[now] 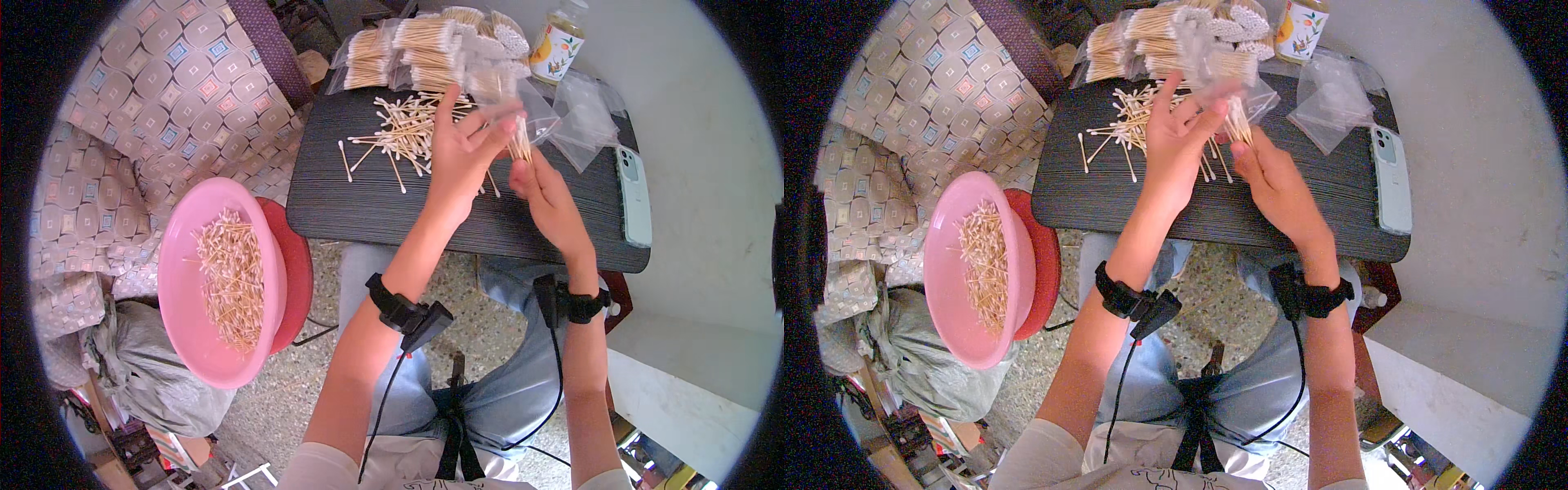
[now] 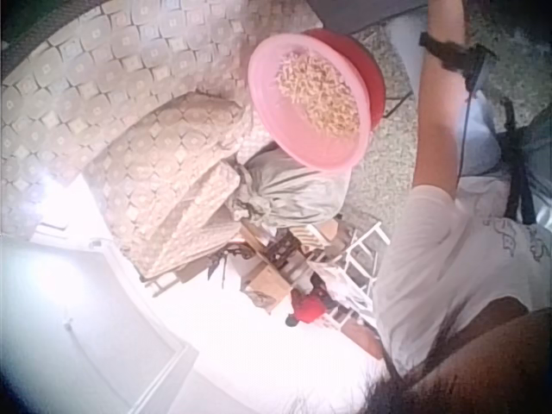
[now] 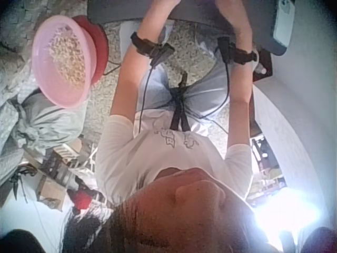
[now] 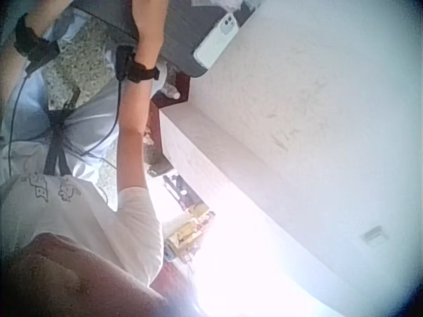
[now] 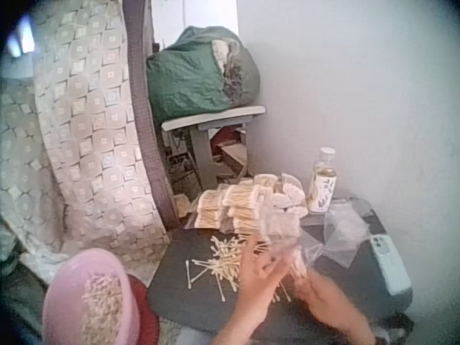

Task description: The recorder is counting and packing cotton swabs into small plastic bags.

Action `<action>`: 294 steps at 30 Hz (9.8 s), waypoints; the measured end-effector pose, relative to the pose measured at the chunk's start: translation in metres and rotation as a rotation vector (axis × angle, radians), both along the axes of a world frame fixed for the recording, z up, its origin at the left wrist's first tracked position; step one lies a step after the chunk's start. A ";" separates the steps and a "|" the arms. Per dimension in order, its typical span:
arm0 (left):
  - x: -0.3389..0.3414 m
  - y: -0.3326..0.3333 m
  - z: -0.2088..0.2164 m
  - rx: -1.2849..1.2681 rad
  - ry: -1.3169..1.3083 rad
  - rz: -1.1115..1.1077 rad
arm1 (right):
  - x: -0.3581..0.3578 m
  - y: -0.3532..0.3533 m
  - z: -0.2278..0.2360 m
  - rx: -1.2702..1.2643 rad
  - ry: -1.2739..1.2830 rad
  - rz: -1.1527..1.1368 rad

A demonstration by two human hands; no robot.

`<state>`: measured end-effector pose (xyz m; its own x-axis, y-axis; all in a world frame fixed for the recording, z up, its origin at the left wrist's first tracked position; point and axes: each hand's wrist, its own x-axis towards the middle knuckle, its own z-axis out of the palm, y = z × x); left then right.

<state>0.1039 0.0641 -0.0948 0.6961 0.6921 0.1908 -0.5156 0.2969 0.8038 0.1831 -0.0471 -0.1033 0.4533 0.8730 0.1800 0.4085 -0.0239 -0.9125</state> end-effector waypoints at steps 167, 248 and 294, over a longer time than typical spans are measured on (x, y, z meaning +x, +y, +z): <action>-0.004 0.024 -0.025 0.171 0.119 0.209 | 0.021 0.013 0.001 0.199 0.376 -0.299; -0.018 0.050 -0.047 1.006 0.665 0.503 | 0.009 0.045 -0.027 -0.037 -0.712 -0.321; 0.003 0.029 -0.024 -0.117 0.093 0.226 | -0.029 0.065 -0.019 0.137 0.480 -0.082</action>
